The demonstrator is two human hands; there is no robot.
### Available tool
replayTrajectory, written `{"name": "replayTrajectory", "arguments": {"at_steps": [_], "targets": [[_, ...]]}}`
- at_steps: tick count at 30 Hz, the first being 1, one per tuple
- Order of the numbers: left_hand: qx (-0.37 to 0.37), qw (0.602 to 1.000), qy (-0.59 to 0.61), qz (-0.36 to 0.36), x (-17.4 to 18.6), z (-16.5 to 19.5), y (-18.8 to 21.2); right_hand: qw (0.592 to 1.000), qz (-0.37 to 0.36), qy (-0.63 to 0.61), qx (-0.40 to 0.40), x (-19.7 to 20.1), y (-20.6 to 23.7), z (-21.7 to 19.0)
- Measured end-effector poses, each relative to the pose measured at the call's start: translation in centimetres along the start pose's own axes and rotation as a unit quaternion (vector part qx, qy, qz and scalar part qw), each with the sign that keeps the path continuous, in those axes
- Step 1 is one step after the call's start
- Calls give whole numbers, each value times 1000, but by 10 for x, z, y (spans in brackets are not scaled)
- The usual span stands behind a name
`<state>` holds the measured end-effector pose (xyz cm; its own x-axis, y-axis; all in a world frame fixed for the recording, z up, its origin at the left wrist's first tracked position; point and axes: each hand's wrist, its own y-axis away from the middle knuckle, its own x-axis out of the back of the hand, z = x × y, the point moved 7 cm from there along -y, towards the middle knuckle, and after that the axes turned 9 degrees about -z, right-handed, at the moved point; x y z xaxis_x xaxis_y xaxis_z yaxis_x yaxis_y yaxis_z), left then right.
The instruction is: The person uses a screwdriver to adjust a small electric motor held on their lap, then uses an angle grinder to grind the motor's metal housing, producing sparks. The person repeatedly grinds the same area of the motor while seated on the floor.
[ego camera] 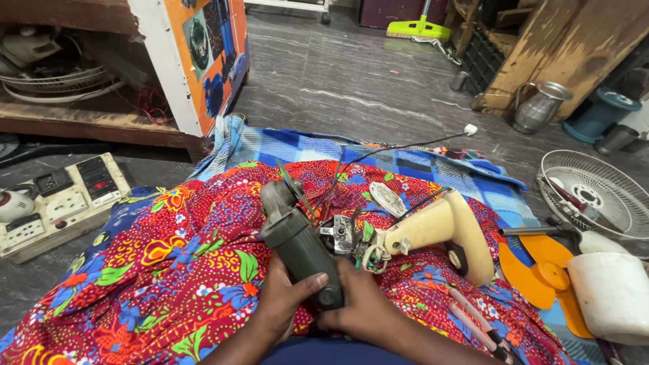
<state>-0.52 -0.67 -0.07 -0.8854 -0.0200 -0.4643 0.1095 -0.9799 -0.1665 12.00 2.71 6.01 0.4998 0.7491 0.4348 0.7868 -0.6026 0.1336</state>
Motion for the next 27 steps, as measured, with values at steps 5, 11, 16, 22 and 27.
{"name": "replayTrajectory", "arguments": {"at_steps": [5, 11, 16, 22, 27], "targets": [[-2, 995, 1, -103, -16, -8, 3, 997, 1, 46, -61, 40, 25, 9], [61, 966, 37, -250, -37, -25, 9, 995, -25, 35, -89, 60, 55, 20], [12, 962, 14, -273, -39, -27, 6, 997, -10, 19, -73, 56, 55, 13], [76, 964, 24, -255, -28, -38, 11, 985, -14, 23, -168, 52, 56, 11], [147, 961, -3, -233, -19, -51, 15, 981, -14, 51, -187, 48, 54, 15]]}}
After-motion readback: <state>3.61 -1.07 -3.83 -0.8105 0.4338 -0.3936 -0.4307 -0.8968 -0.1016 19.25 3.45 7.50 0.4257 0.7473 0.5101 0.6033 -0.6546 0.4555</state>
